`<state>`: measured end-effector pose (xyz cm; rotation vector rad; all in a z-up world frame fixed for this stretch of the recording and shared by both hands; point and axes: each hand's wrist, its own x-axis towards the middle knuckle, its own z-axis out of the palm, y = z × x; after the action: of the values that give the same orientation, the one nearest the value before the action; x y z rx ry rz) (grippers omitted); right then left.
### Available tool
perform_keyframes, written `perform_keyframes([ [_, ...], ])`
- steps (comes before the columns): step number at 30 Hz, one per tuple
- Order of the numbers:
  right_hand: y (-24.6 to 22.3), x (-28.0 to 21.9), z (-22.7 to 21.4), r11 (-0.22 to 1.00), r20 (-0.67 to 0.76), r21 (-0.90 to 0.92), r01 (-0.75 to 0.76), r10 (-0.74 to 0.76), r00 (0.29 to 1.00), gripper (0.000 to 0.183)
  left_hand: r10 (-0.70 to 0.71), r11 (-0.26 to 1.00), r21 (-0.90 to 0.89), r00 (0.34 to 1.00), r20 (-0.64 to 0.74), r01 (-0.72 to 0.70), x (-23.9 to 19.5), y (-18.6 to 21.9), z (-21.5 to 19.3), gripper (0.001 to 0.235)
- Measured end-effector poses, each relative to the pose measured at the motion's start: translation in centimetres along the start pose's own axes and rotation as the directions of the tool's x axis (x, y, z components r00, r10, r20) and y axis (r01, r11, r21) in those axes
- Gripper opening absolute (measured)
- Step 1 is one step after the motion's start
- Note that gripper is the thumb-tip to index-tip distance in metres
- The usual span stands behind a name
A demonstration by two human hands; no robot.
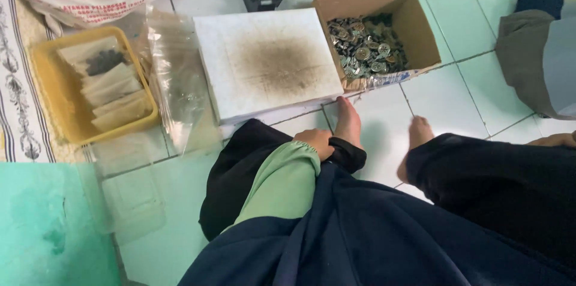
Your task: The person sorts metal pins from a large box, places them into a small plastic bag, and then seals the bag.
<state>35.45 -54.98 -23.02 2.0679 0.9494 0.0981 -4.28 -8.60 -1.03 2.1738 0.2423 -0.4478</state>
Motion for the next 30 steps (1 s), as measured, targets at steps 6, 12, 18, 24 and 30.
perform_keyframes([
  [6, 21.2, -0.3, -10.5, 0.943, -0.022, 0.317, -0.101, 0.114, 0.993, 0.018, 0.047, 0.999, -0.015, 0.999, 0.010, -0.047, -0.7, 1.2, -0.1, 0.056],
  [12, 20.9, -3.8, -28.2, 0.053, 0.291, 0.946, -0.318, 0.289, 0.912, 0.057, -0.076, 0.997, -0.007, 0.982, -0.174, 0.076, 0.2, -0.9, 0.7, 0.053],
  [18, 12.6, -0.4, -33.8, -0.088, 0.444, 0.896, -0.435, 0.128, 0.887, 0.087, -0.119, 0.989, -0.116, 0.969, -0.217, 0.095, -3.0, -1.0, -1.1, 0.054],
  [24, 6.1, 9.3, -23.9, 0.244, 0.354, 0.903, -0.354, 0.045, 0.934, 0.083, -0.181, 0.977, -0.143, 0.971, -0.157, 0.159, -4.7, -0.8, -1.5, 0.054],
  [30, 6.0, 7.9, -25.7, 0.186, 0.330, 0.924, -0.334, 0.056, 0.942, 0.067, -0.113, 0.993, -0.048, 0.961, -0.253, 0.104, -1.5, -1.4, -0.2, 0.047],
])
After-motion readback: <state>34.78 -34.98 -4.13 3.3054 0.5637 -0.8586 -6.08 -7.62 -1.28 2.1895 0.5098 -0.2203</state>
